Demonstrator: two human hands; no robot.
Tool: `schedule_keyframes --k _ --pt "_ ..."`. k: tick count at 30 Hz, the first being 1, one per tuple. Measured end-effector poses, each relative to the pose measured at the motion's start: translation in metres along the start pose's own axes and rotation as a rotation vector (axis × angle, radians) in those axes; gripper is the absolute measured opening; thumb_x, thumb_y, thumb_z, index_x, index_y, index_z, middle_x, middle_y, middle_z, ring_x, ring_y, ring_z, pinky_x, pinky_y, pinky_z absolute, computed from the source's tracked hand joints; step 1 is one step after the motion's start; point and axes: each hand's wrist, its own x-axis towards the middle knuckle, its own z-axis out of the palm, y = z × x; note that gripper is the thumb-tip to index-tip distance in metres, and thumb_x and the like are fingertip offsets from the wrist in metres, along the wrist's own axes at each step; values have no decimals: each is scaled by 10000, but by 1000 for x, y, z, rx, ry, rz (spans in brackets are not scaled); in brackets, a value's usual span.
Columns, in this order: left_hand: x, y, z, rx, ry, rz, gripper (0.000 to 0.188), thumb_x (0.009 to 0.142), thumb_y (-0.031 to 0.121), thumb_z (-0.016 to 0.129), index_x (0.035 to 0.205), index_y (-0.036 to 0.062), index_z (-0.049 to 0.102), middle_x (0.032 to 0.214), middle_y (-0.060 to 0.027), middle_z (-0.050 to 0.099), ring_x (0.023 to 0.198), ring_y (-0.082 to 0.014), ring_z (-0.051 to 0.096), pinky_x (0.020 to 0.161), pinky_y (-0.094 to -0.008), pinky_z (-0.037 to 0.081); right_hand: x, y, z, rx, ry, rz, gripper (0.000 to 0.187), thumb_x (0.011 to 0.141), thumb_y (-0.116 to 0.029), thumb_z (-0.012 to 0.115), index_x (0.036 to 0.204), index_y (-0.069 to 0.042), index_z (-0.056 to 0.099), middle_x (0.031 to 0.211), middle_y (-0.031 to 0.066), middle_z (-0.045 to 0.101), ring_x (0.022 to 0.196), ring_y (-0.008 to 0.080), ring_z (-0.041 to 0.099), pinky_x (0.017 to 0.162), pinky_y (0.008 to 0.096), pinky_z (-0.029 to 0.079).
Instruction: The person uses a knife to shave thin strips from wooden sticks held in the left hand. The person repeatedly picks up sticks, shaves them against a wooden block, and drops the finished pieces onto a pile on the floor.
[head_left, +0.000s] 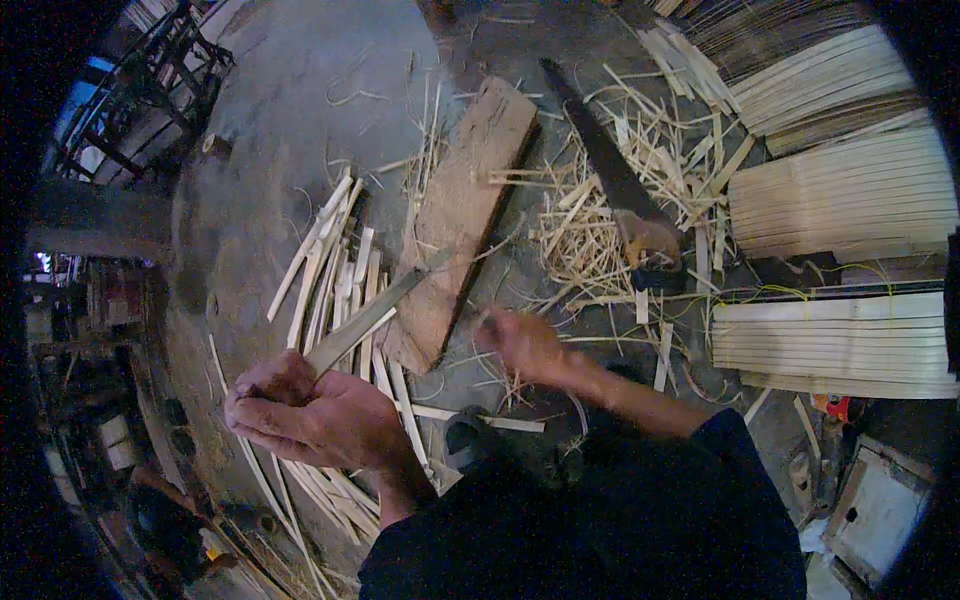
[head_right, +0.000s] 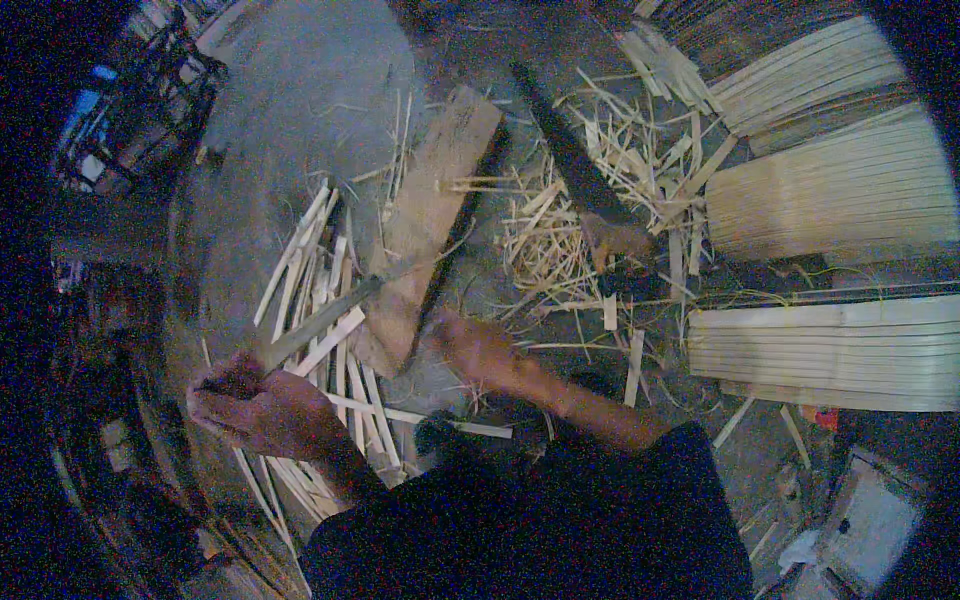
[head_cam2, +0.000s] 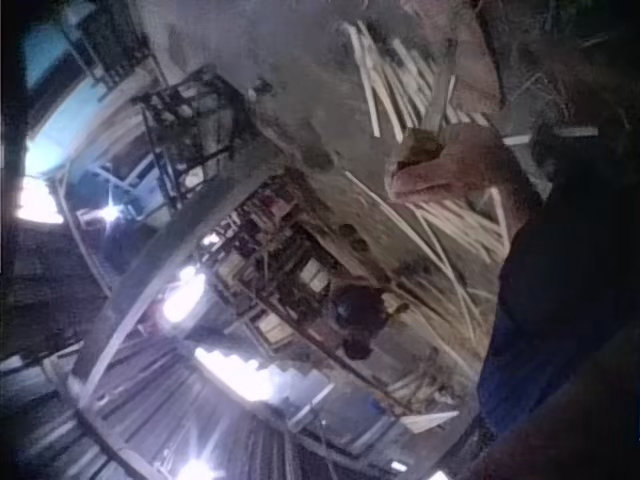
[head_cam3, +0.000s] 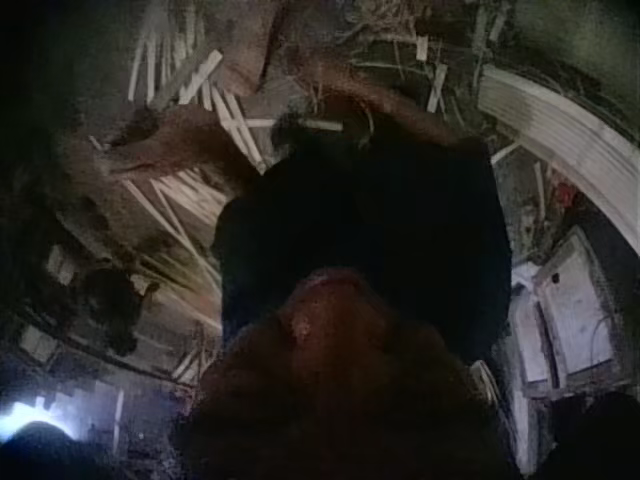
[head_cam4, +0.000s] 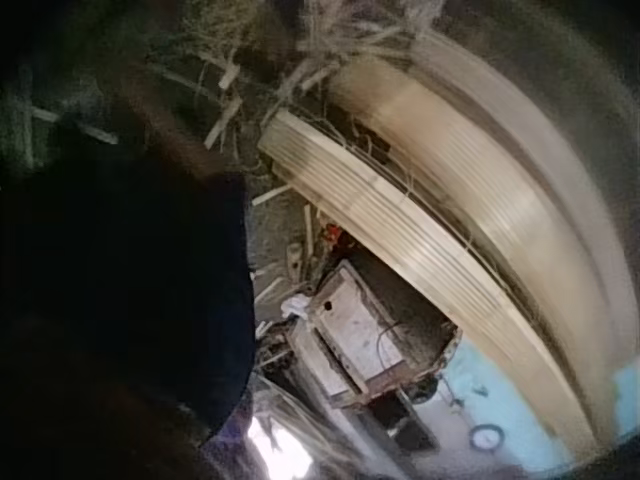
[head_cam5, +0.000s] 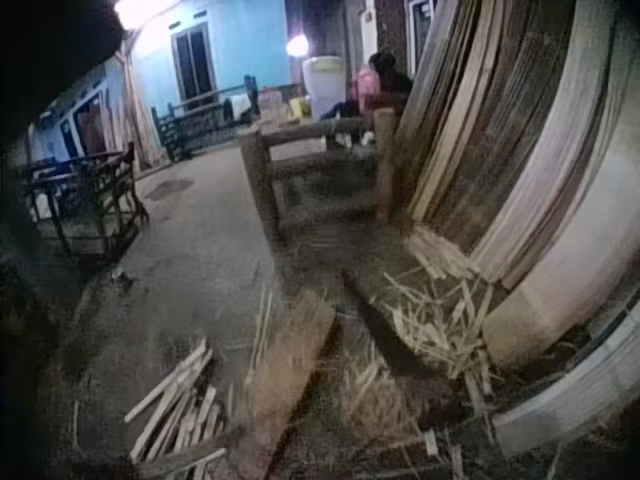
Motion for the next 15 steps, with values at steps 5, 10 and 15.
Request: schedule_keyframes --k 5,10,15 --pt "14 -4 3 169 17 204 264 834 115 599 997 -21 441 942 -154 494 846 -352 501 813 -482 399 13 -6 -17 36 -52 260 419 896 -382 534 1172 -68 501 844 251 624 746 431 613 653 489 482" --pt "10 4 0 223 69 232 247 816 72 596 988 -23 446 880 -155 500 825 -353 506 775 -489 404 15 5 -11 -50 -167 274 358 904 -377 518 1043 -47 527 750 266 601 738 430 605 627 497 466" --pt "8 -16 8 195 11 129 405 821 -34 471 1211 -76 369 908 -113 446 800 -213 471 732 -299 428 10 9 -8 -30 -8 159 376 903 -395 514 1011 -35 514 730 238 605 727 427 603 614 504 464"
